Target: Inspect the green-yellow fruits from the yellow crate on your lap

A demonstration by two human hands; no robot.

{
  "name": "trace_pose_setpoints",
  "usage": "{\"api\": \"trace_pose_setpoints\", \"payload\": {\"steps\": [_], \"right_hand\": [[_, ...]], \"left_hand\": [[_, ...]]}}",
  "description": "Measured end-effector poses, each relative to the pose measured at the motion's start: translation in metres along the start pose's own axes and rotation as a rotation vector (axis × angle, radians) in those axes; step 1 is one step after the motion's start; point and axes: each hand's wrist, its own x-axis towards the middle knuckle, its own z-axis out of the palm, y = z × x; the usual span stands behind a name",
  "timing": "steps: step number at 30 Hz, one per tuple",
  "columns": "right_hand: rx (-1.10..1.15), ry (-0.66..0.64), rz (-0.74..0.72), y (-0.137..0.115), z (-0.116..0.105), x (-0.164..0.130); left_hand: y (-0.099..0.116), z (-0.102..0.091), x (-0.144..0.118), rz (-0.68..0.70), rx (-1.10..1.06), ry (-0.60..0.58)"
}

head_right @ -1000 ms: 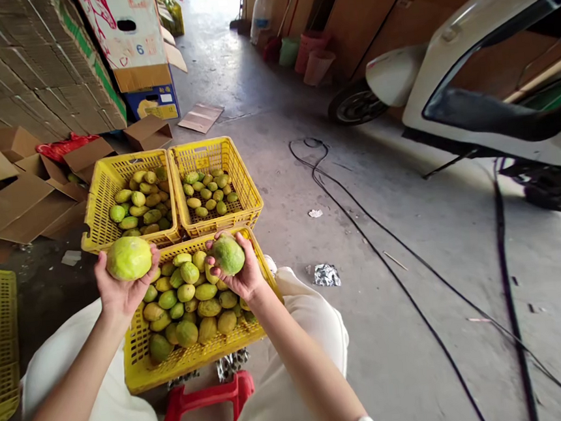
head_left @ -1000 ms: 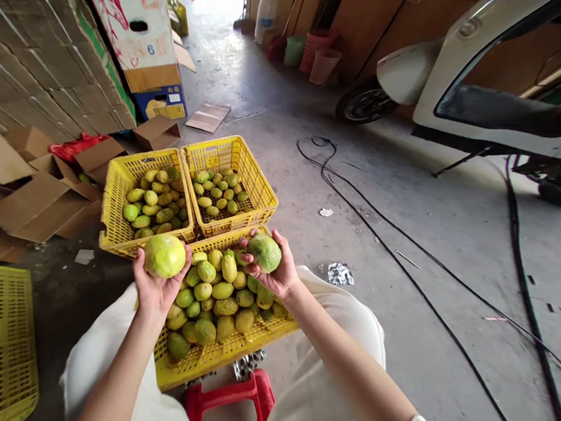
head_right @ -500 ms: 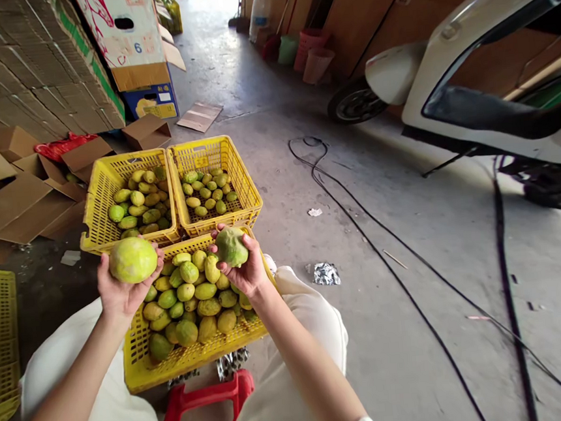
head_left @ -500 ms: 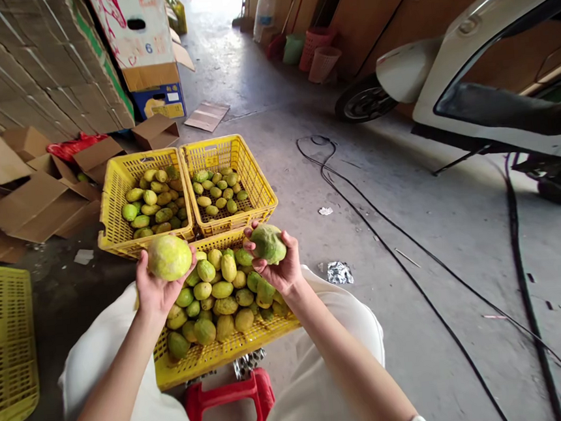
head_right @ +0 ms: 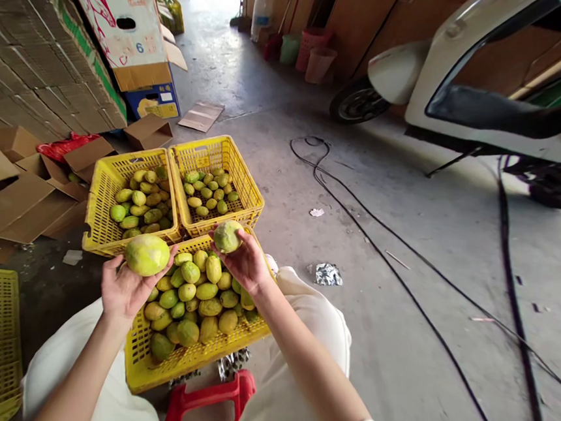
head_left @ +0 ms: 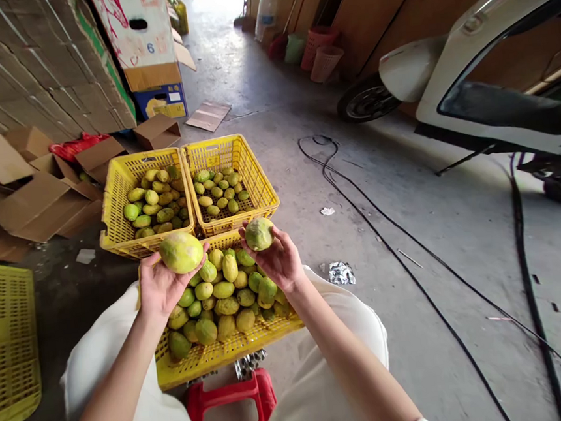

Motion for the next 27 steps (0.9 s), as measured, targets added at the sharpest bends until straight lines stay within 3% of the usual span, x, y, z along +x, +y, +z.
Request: {"api": "trace_pose_setpoints", "payload": {"steps": [3, 9, 15, 23, 27], "right_hand": [[-0.024, -0.035, 0.029, 0.004, -0.002, -0.002], [-0.186, -0.112, 0.142, 0.014, -0.003, 0.000], [-0.169, -0.084, 0.199, 0.013, -0.004, 0.002], [-0.134, -0.103, 0.084, 0.008, -0.007, -0.003], [-0.185, -0.094, 0.130, 0.016, -0.007, -0.007]], "left_hand": [[-0.004, 0.001, -0.001, 0.009, 0.052, -0.009], [-0.015, -0.006, 0.006, 0.067, 0.027, 0.093], [-0.014, -0.002, 0.005, -0.001, -0.020, 0.057], [-0.011, 0.002, 0.002, -0.057, 0.019, 0.032], [-0.019, -0.001, 0.005, -0.054, 0.042, 0.166]]}}
